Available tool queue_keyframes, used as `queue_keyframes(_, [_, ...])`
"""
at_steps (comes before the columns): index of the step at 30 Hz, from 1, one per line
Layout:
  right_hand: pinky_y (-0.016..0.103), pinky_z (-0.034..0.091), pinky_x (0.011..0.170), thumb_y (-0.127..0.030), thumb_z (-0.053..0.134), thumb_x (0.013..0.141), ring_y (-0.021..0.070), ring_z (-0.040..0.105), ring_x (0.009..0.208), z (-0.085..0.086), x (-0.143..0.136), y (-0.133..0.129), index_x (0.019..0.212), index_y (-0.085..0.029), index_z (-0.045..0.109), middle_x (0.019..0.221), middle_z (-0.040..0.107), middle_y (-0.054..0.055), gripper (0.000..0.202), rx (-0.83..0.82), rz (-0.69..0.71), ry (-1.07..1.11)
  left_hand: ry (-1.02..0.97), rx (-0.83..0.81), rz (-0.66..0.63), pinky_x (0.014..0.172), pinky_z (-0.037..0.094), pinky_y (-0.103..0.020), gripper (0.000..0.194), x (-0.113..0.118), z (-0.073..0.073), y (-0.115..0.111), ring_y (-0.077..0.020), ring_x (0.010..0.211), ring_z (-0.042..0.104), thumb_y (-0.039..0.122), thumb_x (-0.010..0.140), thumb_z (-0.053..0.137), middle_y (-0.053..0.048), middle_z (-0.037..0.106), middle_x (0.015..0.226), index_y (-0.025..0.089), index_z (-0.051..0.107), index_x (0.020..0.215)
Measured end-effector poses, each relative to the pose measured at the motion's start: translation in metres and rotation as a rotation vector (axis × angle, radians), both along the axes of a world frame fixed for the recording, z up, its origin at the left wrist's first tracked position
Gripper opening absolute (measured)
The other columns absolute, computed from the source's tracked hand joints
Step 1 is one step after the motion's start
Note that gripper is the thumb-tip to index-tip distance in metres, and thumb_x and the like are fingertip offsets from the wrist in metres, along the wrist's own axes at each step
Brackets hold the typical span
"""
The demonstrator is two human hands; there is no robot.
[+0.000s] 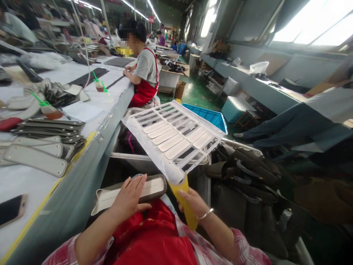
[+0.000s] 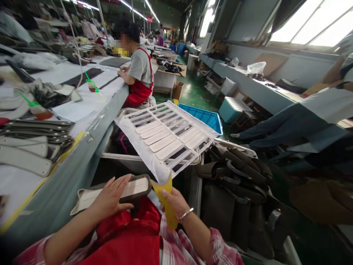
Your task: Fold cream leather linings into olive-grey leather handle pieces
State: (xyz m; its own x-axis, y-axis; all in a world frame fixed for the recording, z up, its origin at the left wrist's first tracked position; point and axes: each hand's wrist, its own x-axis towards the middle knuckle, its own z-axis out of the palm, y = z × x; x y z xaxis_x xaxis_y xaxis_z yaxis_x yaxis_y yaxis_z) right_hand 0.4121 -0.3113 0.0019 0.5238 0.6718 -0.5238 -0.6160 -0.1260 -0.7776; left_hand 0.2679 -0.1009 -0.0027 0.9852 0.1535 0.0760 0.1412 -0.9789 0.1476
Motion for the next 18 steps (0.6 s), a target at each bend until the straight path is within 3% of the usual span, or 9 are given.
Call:
queue_keyframes(2, [0.019, 0.044, 0.045, -0.032, 0.076, 0.059, 0.0069, 0.053, 0.047, 0.006, 0.009, 0.004, 0.078, -0.013, 0.053, 0.065, 0.060, 0.000, 0.036, 0.123, -0.210, 0.047, 0.048, -0.017, 0.019, 0.104, 0.023, -0.047, 0.091, 0.002, 0.002, -0.002, -0.0282, 0.123, 0.038, 0.064, 0.069, 0.054, -0.016, 0.040, 0.137, 0.011, 0.025, 0.137])
queue_keyframes(4, [0.020, 0.047, 0.051, -0.026, 0.078, 0.056, 0.0067, 0.053, 0.052, 0.014, 0.016, 0.022, 0.080, -0.013, 0.054, 0.070, 0.061, 0.001, 0.037, 0.226, -0.336, 0.088, 0.087, -0.031, 0.020, 0.104, 0.022, -0.047, 0.089, 0.011, 0.003, -0.008, -0.0284, 0.124, 0.037, 0.064, 0.069, 0.054, -0.016, 0.040, 0.137, 0.011, 0.029, 0.136])
queue_keyframes(8, [0.023, 0.045, 0.042, -0.038, 0.073, 0.061, 0.0083, 0.050, 0.045, 0.023, 0.028, 0.073, 0.075, -0.016, 0.052, 0.062, 0.057, -0.003, 0.034, 0.256, -0.439, -0.050, 0.059, -0.007, 0.004, 0.104, 0.022, -0.048, 0.084, 0.025, 0.001, -0.020, -0.0295, 0.125, 0.036, 0.060, 0.069, 0.057, -0.014, 0.038, 0.138, 0.014, 0.034, 0.135])
queue_keyframes(11, [0.020, 0.036, 0.037, -0.040, 0.071, 0.062, 0.0052, 0.041, 0.038, 0.022, 0.036, 0.106, 0.071, -0.017, 0.050, 0.054, 0.048, -0.007, 0.033, 0.307, -0.379, -0.197, -0.004, 0.020, -0.013, 0.103, 0.023, -0.046, 0.083, 0.026, -0.004, -0.022, -0.0296, 0.124, 0.036, 0.059, 0.068, 0.059, -0.014, 0.038, 0.139, 0.016, 0.034, 0.135])
queue_keyframes(18, [0.018, 0.027, 0.033, -0.036, 0.072, 0.059, 0.0026, 0.029, 0.035, 0.013, 0.048, 0.151, 0.070, -0.015, 0.052, 0.046, 0.036, -0.010, 0.030, 0.315, -0.097, -0.197, -0.038, 0.009, -0.015, 0.102, 0.026, -0.043, 0.080, 0.024, -0.004, -0.017, -0.0288, 0.121, 0.039, 0.060, 0.069, 0.059, -0.014, 0.041, 0.136, 0.017, 0.038, 0.133])
